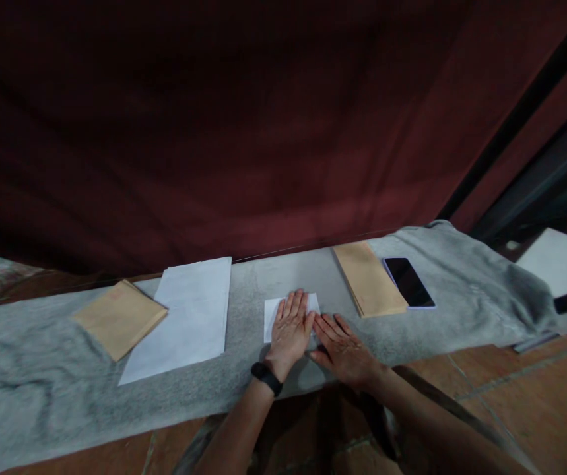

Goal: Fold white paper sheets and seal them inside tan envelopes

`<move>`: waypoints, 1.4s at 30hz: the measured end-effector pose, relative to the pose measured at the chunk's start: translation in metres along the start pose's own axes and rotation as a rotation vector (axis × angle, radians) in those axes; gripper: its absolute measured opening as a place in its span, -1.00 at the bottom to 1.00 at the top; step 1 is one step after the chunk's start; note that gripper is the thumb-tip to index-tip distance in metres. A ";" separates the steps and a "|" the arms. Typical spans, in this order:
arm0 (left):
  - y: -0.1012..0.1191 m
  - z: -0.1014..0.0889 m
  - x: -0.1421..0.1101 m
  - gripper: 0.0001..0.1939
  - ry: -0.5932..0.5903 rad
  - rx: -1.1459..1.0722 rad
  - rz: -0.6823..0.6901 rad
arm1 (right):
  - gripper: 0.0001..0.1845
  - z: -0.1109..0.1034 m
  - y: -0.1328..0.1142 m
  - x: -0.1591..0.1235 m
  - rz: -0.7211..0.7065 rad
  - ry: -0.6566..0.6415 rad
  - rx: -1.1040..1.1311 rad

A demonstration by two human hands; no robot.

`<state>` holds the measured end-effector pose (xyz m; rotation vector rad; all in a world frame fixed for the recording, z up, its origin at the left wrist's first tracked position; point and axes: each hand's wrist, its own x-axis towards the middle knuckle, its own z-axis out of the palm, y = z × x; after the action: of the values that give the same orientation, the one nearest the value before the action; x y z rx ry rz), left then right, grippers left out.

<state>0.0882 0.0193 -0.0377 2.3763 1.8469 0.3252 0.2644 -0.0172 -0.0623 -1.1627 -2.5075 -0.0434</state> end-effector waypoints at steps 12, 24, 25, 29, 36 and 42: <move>-0.027 -0.001 -0.022 -0.36 0.058 0.119 -0.053 | -0.40 -0.007 0.012 -0.005 0.039 -0.030 0.028; -0.034 -0.003 -0.025 -0.13 0.052 0.156 -0.011 | -0.44 -0.005 0.029 0.014 0.122 -0.164 -0.002; -0.034 -0.003 -0.025 -0.13 0.053 0.154 -0.008 | -0.44 -0.004 0.030 0.016 0.133 -0.164 -0.009; -0.034 -0.004 -0.024 -0.13 0.037 0.152 -0.017 | -0.44 0.000 0.031 0.027 0.167 -0.165 -0.030; -0.033 -0.004 -0.023 -0.13 0.018 0.142 -0.040 | -0.42 0.003 0.033 0.044 0.235 -0.180 -0.024; -0.032 -0.006 -0.023 -0.12 -0.010 0.137 -0.052 | -0.41 0.007 0.035 0.054 0.280 -0.194 -0.045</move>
<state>0.0518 0.0050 -0.0412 2.4054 1.9826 0.1868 0.2562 0.0461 -0.0549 -1.5951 -2.4891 0.0913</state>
